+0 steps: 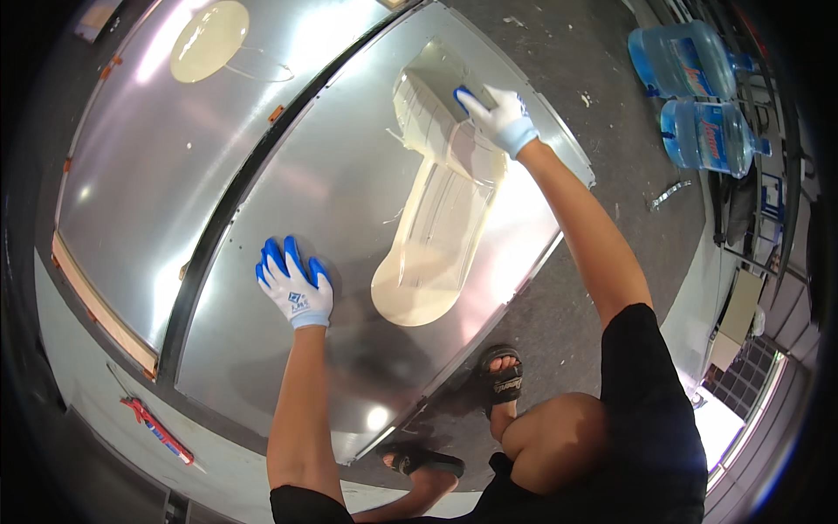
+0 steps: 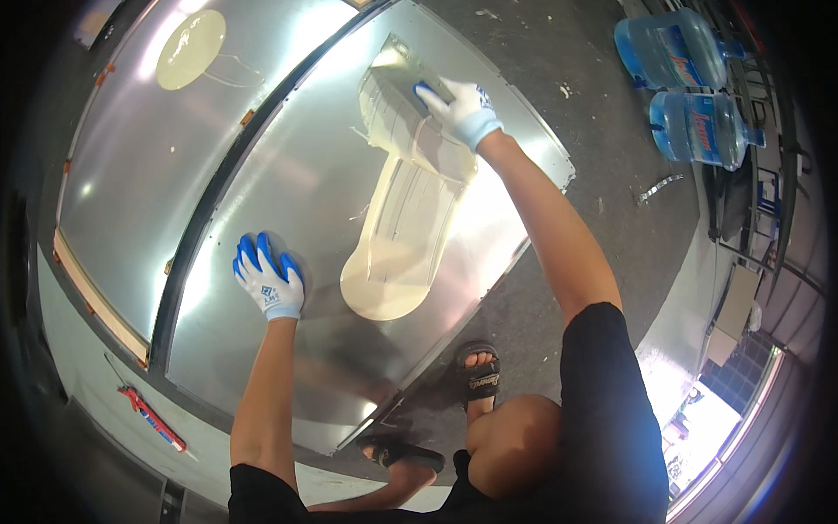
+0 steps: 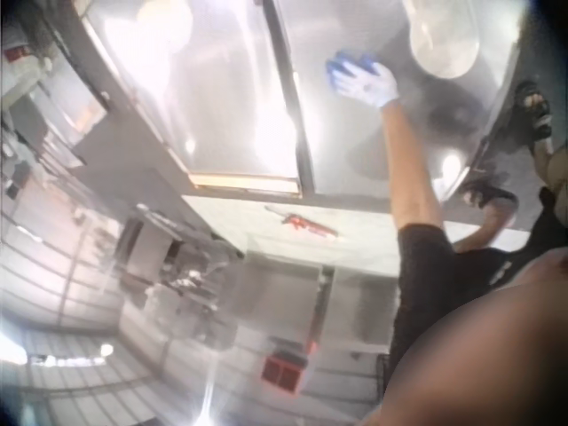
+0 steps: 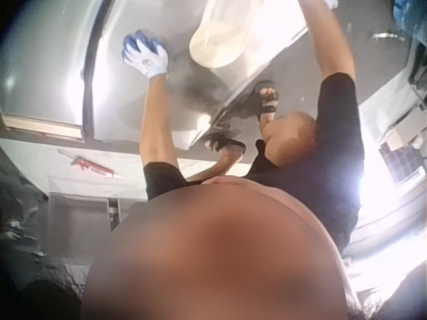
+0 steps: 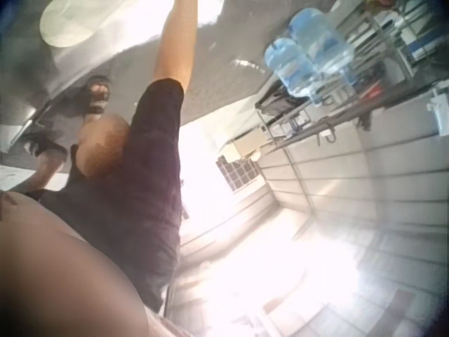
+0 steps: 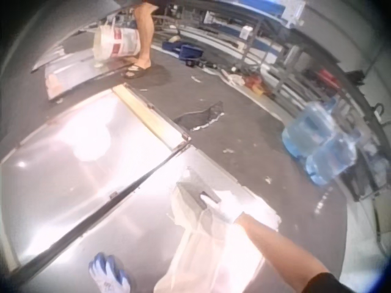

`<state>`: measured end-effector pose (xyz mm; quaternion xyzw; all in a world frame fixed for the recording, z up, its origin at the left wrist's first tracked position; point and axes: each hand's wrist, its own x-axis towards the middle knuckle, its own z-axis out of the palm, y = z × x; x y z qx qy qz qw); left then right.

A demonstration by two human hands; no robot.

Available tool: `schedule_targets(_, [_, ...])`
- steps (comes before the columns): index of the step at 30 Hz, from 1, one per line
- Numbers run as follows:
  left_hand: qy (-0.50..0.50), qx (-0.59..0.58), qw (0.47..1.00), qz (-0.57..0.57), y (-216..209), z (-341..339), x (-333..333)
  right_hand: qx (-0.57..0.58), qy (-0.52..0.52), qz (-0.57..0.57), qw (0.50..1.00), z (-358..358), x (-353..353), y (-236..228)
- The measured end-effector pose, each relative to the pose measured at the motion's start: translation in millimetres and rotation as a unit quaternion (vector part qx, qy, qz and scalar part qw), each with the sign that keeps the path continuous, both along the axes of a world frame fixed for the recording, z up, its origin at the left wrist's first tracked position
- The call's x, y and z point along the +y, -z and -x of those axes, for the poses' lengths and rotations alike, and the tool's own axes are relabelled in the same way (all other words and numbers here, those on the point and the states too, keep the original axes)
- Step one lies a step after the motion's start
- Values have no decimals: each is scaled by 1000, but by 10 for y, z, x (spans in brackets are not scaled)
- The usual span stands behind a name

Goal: The person spreads a thick white compound onto a large flat metal panel using a putty knife. They repeatedly scoop the compound from a bucket and smooth it across the panel surface in broad strokes.

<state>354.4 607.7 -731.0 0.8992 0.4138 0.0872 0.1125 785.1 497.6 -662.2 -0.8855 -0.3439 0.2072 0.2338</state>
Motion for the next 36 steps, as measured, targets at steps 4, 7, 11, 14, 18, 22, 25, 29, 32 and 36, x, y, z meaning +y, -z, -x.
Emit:
schedule_targets(4, [6,5,1000,9,-8,0,5,-14,57,-25,998,-420,137,-20])
schedule_targets(7, [8,-4,1000,11,-3,10,4,-63,53,3,997,-607,200,-43])
schedule_targets(11, [5,3,1000,16,2,23,-6,-125,59,-15,990,-706,231,-66])
schedule_targets(14, [4,0,1000,19,-1,17,-8,-174,40,76,981,-683,300,-29])
schedule_targets(18, [0,-1,1000,25,-19,-4,-11,-204,-6,121,971,-537,486,64])
schedule_targets(22, [2,13,1000,-4,-41,-28,-11,-208,-102,96,968,-175,556,120])
schedule_targets(25, [4,8,1000,-6,-52,-26,-3,-201,-178,66,961,230,447,122])
schedule_targets(29, [6,2,1000,-7,-42,4,1,-131,-246,96,956,749,279,96])
schedule_targets(32, [6,7,1000,-2,-7,40,6,-96,-304,74,945,1160,224,90])
schedule_targets(36, [-7,-3,1000,16,64,120,3,-39,-382,77,920,1697,-24,48])
